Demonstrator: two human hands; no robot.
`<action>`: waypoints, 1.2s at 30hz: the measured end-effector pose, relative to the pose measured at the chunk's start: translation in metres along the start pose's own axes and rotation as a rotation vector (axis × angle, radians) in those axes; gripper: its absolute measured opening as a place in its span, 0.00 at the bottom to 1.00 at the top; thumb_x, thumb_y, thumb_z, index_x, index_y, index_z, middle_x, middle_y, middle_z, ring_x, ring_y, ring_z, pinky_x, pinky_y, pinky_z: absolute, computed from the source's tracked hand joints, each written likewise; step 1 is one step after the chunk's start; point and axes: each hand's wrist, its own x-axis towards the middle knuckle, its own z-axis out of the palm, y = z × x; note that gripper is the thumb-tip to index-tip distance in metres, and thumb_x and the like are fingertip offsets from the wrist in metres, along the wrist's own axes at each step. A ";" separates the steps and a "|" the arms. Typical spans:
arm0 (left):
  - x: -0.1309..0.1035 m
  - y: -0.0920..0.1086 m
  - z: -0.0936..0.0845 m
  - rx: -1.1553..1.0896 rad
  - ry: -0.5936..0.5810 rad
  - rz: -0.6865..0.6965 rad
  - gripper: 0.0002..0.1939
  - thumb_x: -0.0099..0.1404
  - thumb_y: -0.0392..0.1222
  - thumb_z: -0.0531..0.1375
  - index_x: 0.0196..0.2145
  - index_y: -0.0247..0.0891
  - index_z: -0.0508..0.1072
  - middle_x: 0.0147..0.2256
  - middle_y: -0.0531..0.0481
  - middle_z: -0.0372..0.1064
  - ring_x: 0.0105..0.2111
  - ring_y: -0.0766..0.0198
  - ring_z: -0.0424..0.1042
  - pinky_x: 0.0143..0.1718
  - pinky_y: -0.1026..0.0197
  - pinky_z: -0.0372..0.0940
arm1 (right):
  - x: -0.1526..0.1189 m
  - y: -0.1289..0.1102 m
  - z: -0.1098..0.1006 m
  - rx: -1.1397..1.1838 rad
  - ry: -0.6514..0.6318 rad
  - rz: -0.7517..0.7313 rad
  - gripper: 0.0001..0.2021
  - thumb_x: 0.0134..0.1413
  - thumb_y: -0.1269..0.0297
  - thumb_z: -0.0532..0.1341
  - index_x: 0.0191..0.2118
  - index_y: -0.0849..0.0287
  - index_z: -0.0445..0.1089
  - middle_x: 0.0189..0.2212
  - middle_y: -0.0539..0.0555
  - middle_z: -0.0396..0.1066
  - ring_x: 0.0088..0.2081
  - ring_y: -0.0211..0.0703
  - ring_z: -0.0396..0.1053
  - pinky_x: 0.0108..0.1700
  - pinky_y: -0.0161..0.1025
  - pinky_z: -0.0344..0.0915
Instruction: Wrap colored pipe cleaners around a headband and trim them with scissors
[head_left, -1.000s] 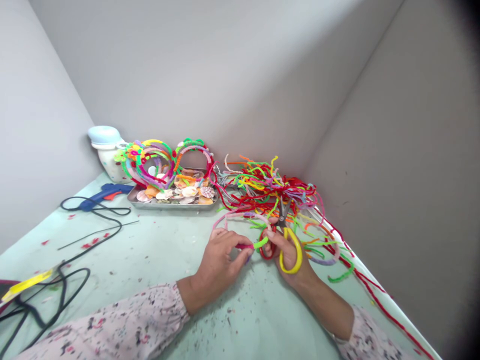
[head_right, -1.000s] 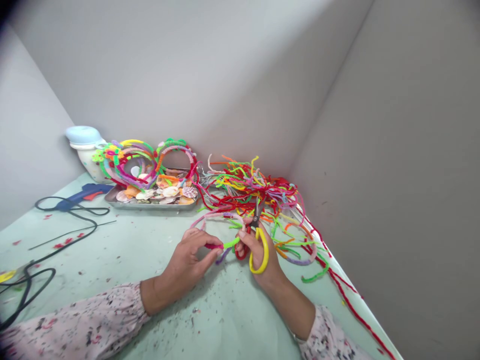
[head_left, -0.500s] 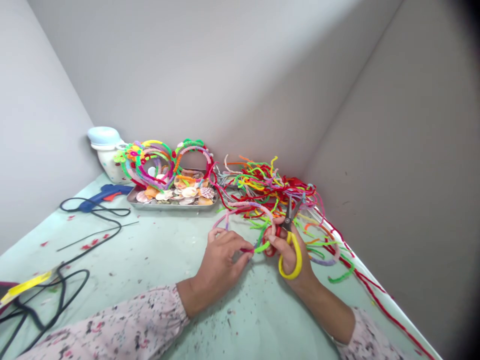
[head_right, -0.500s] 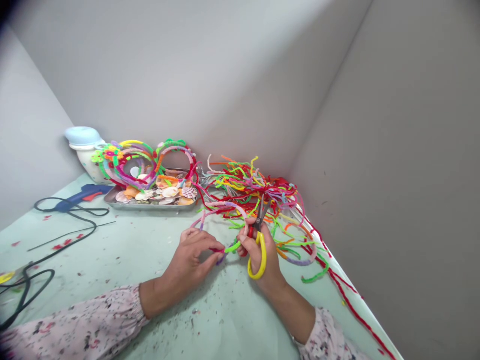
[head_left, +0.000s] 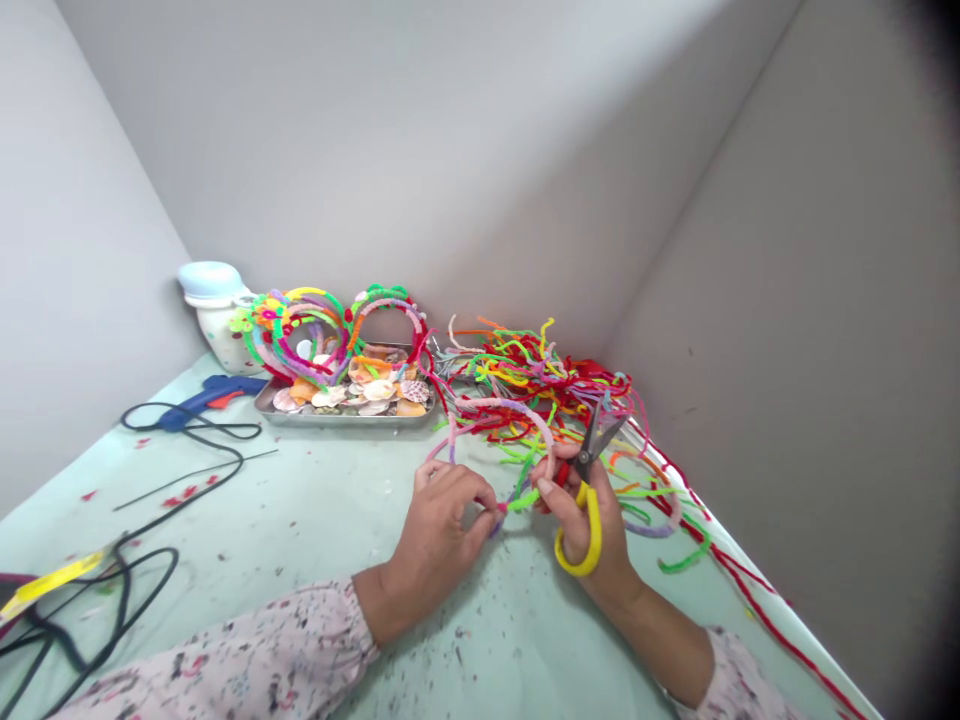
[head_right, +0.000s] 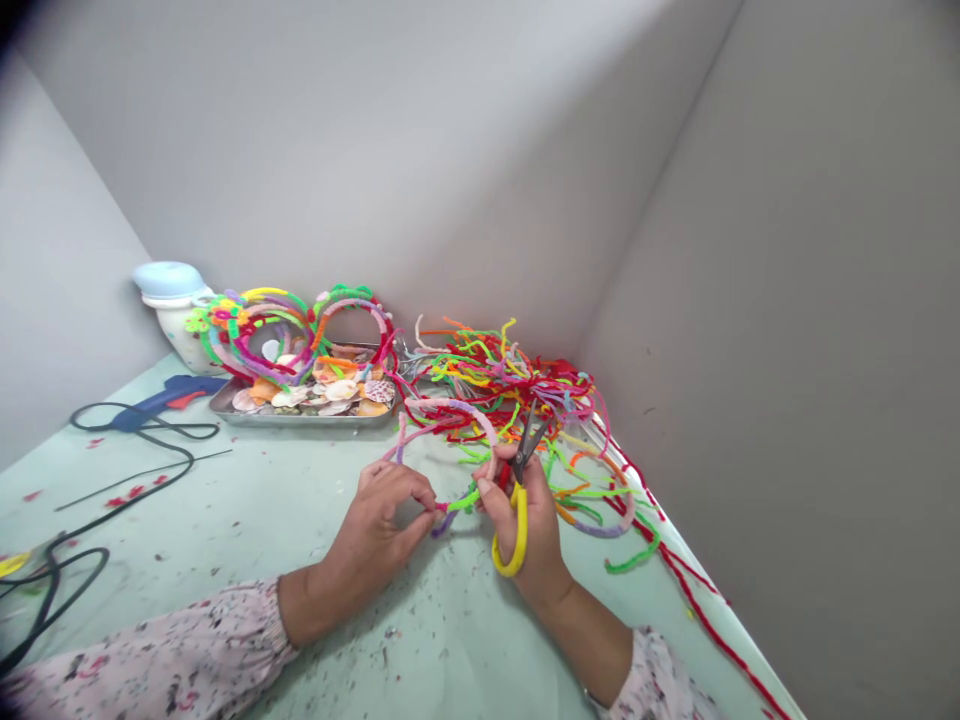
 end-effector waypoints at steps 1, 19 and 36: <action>0.000 0.000 0.000 0.005 0.008 -0.005 0.05 0.59 0.34 0.64 0.30 0.40 0.70 0.30 0.54 0.72 0.35 0.62 0.69 0.48 0.52 0.56 | -0.001 0.001 0.000 -0.007 -0.001 -0.014 0.12 0.53 0.63 0.64 0.42 0.50 0.64 0.30 0.49 0.66 0.31 0.42 0.66 0.29 0.37 0.66; 0.000 -0.003 0.001 -0.064 -0.035 0.030 0.04 0.61 0.32 0.62 0.31 0.39 0.74 0.31 0.50 0.71 0.36 0.61 0.68 0.39 0.58 0.62 | -0.002 0.005 -0.001 -0.074 0.014 -0.066 0.11 0.54 0.61 0.63 0.43 0.52 0.63 0.31 0.49 0.68 0.29 0.39 0.65 0.30 0.37 0.66; 0.000 0.002 -0.001 -0.099 -0.151 -0.028 0.04 0.66 0.36 0.57 0.36 0.38 0.72 0.34 0.49 0.70 0.36 0.62 0.67 0.38 0.60 0.60 | 0.002 0.004 -0.001 0.015 0.017 0.102 0.14 0.53 0.60 0.63 0.44 0.54 0.60 0.30 0.47 0.68 0.23 0.35 0.65 0.26 0.35 0.66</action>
